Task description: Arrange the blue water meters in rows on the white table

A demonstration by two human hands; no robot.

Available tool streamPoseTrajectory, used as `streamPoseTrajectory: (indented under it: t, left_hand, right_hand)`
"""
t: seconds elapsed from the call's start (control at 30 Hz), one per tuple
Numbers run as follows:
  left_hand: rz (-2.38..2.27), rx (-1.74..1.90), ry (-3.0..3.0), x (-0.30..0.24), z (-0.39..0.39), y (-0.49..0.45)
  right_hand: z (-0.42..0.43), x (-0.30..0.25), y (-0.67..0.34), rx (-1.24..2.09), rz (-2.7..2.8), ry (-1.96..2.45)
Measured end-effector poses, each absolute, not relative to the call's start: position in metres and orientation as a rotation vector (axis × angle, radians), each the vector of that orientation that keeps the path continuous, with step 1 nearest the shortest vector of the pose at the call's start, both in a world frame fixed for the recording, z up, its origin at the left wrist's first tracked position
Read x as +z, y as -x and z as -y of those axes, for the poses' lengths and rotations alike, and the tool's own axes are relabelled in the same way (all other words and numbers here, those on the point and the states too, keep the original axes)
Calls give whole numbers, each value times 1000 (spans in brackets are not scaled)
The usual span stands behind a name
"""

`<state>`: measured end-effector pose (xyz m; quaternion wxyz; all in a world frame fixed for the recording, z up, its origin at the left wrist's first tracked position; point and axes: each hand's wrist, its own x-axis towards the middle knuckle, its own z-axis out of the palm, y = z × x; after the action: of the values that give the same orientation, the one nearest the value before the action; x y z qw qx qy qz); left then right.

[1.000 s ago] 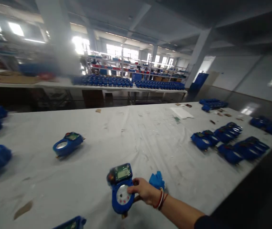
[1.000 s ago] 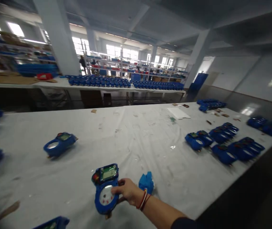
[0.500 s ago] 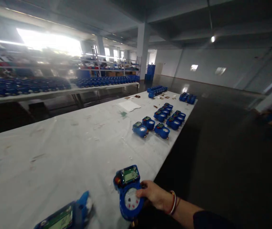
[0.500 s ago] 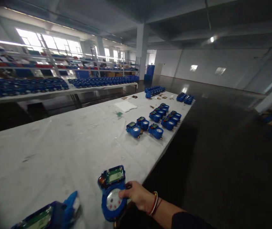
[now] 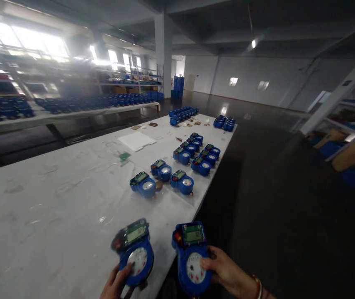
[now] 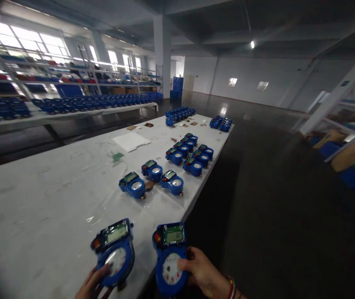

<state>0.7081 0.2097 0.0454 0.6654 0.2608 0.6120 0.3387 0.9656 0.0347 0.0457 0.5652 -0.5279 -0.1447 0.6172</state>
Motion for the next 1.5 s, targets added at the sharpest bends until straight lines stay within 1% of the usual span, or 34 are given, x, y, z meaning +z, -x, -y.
streamPoseTrajectory:
  t: [0.23,0.33,0.47,0.57,0.73,0.9,1.2,1.5]
  left_hand:
    - [-1211,824,-444,20,-250,-853]
    - [-1199,899,-406,6,-259,-894]
    - [-1240,965,-358,-8,-267,-927]
    - [-1242,1027,-318,-14,-269,-940]
    - [-1258,1114,-262,-21,-268,-954]
    - [-1276,1119,-318,-28,-268,-957]
    - [-1325,1065,-389,-23,-269,-948]
    - [-1311,978,-462,-27,-268,-944]
  right_hand:
    - [-41,4,-1030,1326,194,1159]
    - [-44,-5,-1053,1324,179,1105]
    - [-51,-8,-1080,1326,81,1054]
    - [-59,-6,-1103,1330,69,1055]
    - [-76,9,-1146,1534,291,1100]
    - [-94,22,-1171,1608,394,1129]
    - [-108,43,-1170,1659,419,1081]
    - [-113,43,-1153,1641,409,1092]
